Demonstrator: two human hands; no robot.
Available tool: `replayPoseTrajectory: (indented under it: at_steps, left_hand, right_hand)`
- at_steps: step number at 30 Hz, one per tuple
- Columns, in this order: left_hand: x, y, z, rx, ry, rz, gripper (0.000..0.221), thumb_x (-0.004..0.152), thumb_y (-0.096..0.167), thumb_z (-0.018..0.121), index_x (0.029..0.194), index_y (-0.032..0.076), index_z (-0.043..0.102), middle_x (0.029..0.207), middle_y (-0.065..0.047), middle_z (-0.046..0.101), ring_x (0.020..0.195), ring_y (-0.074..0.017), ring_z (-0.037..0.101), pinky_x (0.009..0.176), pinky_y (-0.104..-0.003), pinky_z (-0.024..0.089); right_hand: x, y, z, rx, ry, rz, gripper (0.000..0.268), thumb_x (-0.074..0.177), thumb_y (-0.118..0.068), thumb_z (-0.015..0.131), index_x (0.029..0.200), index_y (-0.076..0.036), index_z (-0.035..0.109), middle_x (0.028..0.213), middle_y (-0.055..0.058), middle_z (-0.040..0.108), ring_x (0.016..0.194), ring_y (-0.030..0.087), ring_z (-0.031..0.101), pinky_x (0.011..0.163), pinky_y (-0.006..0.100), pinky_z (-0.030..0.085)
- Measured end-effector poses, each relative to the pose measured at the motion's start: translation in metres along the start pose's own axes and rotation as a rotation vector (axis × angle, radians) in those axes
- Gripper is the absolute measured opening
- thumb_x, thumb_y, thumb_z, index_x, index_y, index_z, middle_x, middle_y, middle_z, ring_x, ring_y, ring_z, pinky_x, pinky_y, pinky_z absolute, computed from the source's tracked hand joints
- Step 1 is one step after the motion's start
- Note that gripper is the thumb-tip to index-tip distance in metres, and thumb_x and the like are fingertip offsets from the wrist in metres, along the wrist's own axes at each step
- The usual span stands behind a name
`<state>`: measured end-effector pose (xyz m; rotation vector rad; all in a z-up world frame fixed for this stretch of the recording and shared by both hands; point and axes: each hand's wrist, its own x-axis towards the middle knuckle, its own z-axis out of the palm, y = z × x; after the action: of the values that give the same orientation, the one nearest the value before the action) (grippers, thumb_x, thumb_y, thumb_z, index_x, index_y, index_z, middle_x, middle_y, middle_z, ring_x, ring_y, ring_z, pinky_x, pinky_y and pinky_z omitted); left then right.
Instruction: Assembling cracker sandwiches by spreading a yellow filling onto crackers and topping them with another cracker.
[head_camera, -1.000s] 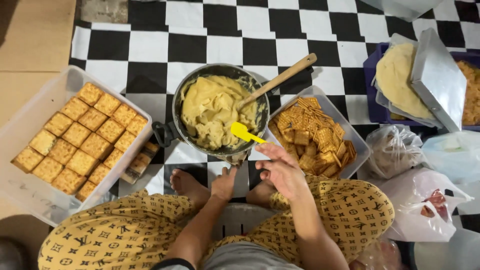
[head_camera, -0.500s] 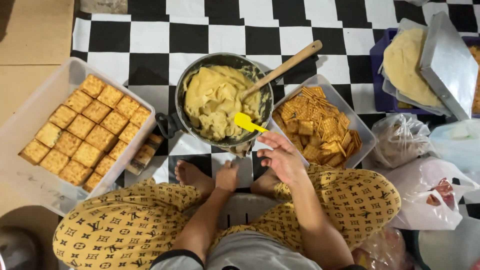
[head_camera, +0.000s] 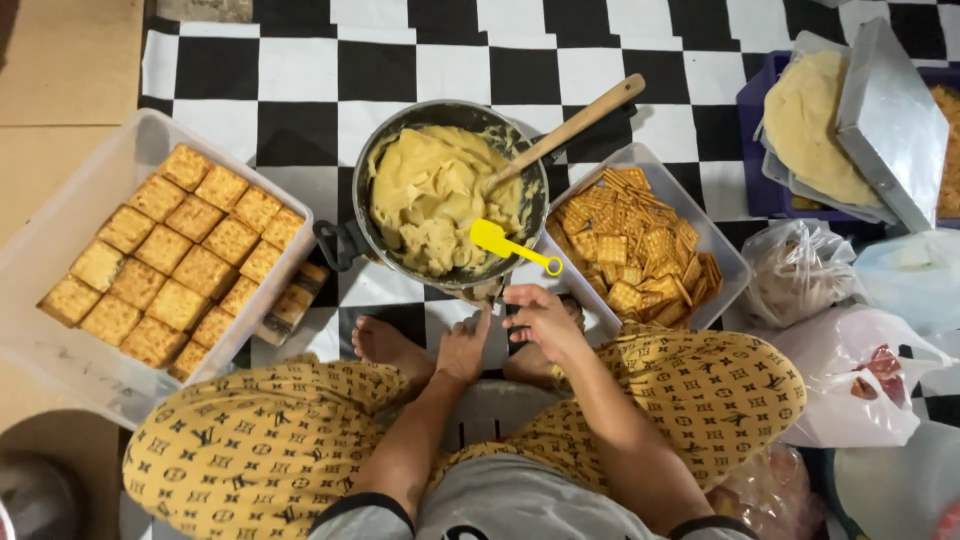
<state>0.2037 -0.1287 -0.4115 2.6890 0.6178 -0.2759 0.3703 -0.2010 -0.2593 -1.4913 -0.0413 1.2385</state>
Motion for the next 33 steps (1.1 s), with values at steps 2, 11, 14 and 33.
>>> replayPoseTrajectory:
  at_steps: [2, 11, 14, 33]
  left_hand:
    - [0.02, 0.0, -0.037, -0.046, -0.108, -0.1, 0.088, 0.093, 0.008, 0.052, 0.165, 0.013, 0.0, 0.134, -0.021, 0.061, 0.123, -0.0411, 0.057, 0.092, -0.054, 0.05]
    - [0.03, -0.02, 0.021, -0.008, -0.459, -0.252, 0.07, 0.1, 0.013, 0.052, 0.158, 0.024, 0.014, 0.153, -0.022, 0.045, 0.14, -0.0422, 0.042, 0.099, -0.049, 0.047]
    - [0.026, -0.029, 0.041, 0.105, -0.414, -0.245, 0.045, 0.099, 0.015, 0.054, 0.144, 0.015, 0.057, 0.155, -0.018, 0.045, 0.14, -0.0423, 0.042, 0.099, -0.05, 0.051]
    - [0.008, 0.077, -0.147, -0.11, -0.586, -0.129, 0.052, 0.099, 0.015, 0.048, 0.15, 0.014, 0.044, 0.147, -0.02, 0.05, 0.127, -0.0423, 0.058, 0.096, -0.062, 0.049]
  right_hand:
    - [0.008, 0.006, -0.003, -0.043, 0.021, -0.012, 0.049, 0.079, 0.011, 0.055, 0.125, -0.004, 0.064, 0.125, 0.021, 0.062, 0.074, 0.026, 0.072, 0.052, 0.033, 0.062]
    - [0.009, 0.001, 0.017, -0.694, 0.094, -0.228, 0.075, 0.079, 0.005, 0.061, 0.149, -0.018, 0.049, 0.129, 0.025, 0.054, 0.097, 0.042, 0.066, 0.077, 0.048, 0.063]
    - [-0.004, -0.024, 0.039, -1.264, 0.129, -0.28, 0.077, 0.086, 0.002, 0.055, 0.158, -0.021, 0.037, 0.126, 0.021, 0.05, 0.104, 0.047, 0.063, 0.088, 0.054, 0.055]
    - [0.104, -0.124, -0.189, -0.753, 0.861, -0.317, 0.035, 0.081, -0.023, 0.075, 0.115, -0.019, 0.072, 0.112, 0.008, 0.073, 0.11, 0.032, 0.069, 0.093, 0.044, 0.055]
